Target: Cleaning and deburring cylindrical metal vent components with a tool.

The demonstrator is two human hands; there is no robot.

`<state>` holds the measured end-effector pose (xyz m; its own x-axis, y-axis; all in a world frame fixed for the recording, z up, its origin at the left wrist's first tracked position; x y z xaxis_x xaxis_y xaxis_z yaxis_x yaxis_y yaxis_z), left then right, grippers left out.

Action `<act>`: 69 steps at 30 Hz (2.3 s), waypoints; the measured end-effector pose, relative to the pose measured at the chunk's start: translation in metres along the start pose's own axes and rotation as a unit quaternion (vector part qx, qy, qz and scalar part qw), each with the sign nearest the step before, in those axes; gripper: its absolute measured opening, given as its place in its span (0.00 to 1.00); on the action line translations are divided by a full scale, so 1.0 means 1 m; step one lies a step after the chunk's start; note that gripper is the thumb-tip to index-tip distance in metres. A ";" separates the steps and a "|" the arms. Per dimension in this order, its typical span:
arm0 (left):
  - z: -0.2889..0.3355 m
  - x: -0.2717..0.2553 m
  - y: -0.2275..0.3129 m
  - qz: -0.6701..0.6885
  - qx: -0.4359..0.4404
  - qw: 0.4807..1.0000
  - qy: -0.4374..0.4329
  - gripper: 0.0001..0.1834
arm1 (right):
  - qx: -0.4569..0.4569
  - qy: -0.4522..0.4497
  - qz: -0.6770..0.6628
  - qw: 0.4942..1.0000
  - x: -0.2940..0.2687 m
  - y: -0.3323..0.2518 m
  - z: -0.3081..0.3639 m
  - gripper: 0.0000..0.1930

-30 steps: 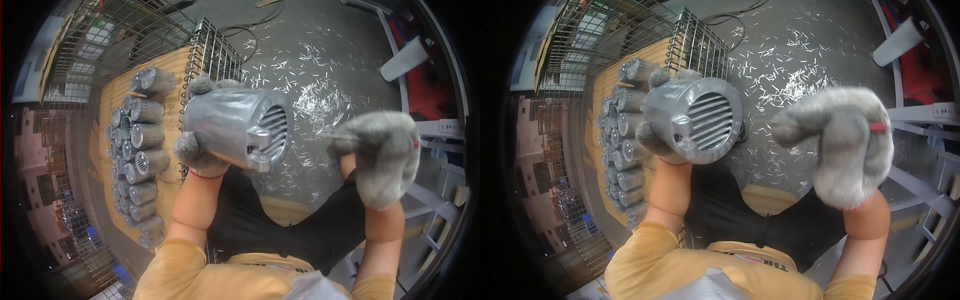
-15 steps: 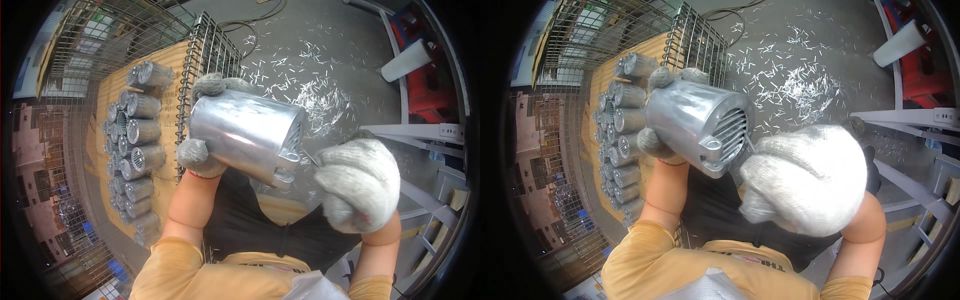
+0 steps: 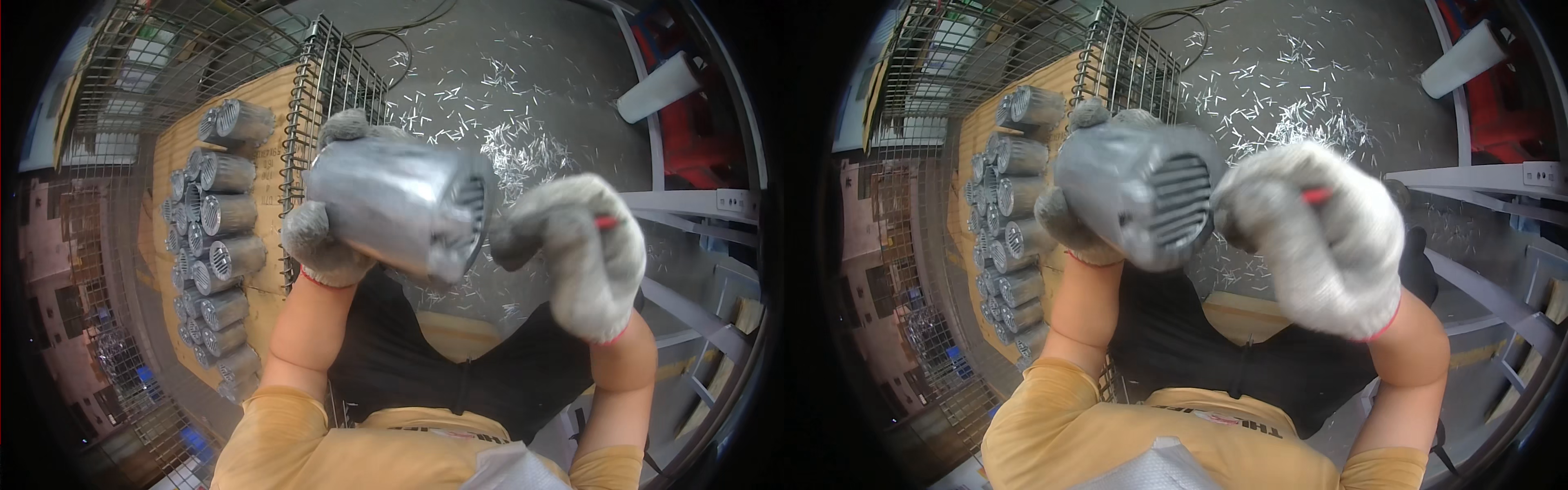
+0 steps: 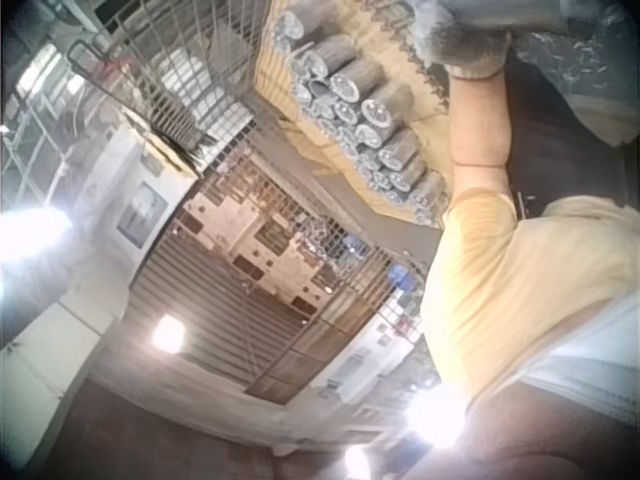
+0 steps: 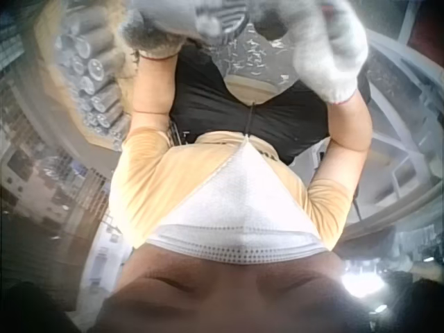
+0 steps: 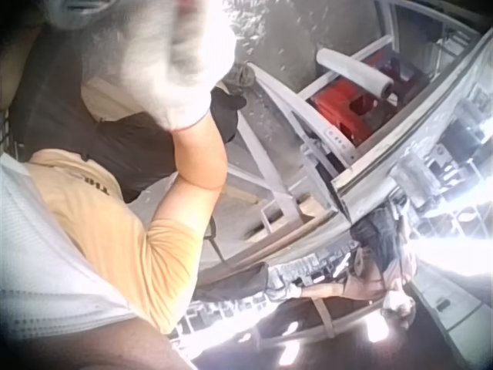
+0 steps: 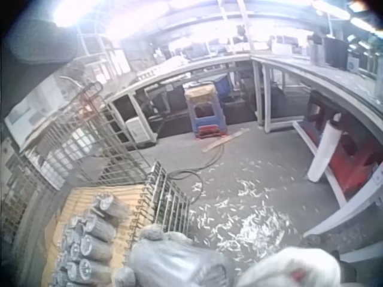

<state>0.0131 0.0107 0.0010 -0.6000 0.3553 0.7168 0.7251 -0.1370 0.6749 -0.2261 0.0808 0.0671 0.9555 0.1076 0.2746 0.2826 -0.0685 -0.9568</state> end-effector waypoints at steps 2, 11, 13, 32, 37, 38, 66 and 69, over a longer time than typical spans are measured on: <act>0.002 0.002 -0.001 -0.035 0.026 0.999 0.019 0.51 | 0.023 0.024 -0.042 0.999 -0.008 0.010 0.003 0.10; 0.004 0.002 0.006 -0.031 0.053 0.998 0.009 0.56 | 0.098 0.030 -0.055 0.993 -0.040 0.005 0.047 0.30; 0.004 0.000 0.004 -0.042 0.038 0.998 0.016 0.56 | 0.026 -0.021 0.061 0.998 -0.040 0.000 0.040 0.28; 0.000 0.004 0.005 -0.039 0.028 0.999 -0.009 0.46 | 0.119 0.014 0.064 0.991 0.002 -0.002 -0.011 0.12; -0.010 0.021 0.006 0.028 0.076 0.996 0.023 0.52 | -0.033 0.052 -0.043 0.997 -0.004 0.004 0.003 0.21; -0.008 0.023 0.010 0.239 0.076 0.968 -0.006 0.53 | -0.071 0.069 -0.040 0.994 -0.010 0.003 0.004 0.24; 0.003 0.008 -0.009 0.017 0.013 0.999 0.027 0.53 | -0.165 -0.096 0.227 0.955 -0.022 -0.016 0.012 0.09; 0.002 0.015 -0.005 0.047 0.035 0.998 -0.033 0.52 | -0.199 -0.075 0.363 0.907 -0.013 -0.013 0.007 0.18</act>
<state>0.0008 0.0185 0.0077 -0.5066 0.4044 0.7615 0.8005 -0.1076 0.5897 -0.2426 0.0868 0.0758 0.8879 0.0230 -0.4594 -0.3805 -0.5245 -0.7617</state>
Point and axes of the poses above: each hand's wrist, its own z-axis away from the middle knuckle, its own x-axis out of the palm, y = z × x, the point moved 1 cm from there along -z, towards the middle knuckle, and after that the axes turned 3 degrees about x, right-handed, at the moved point
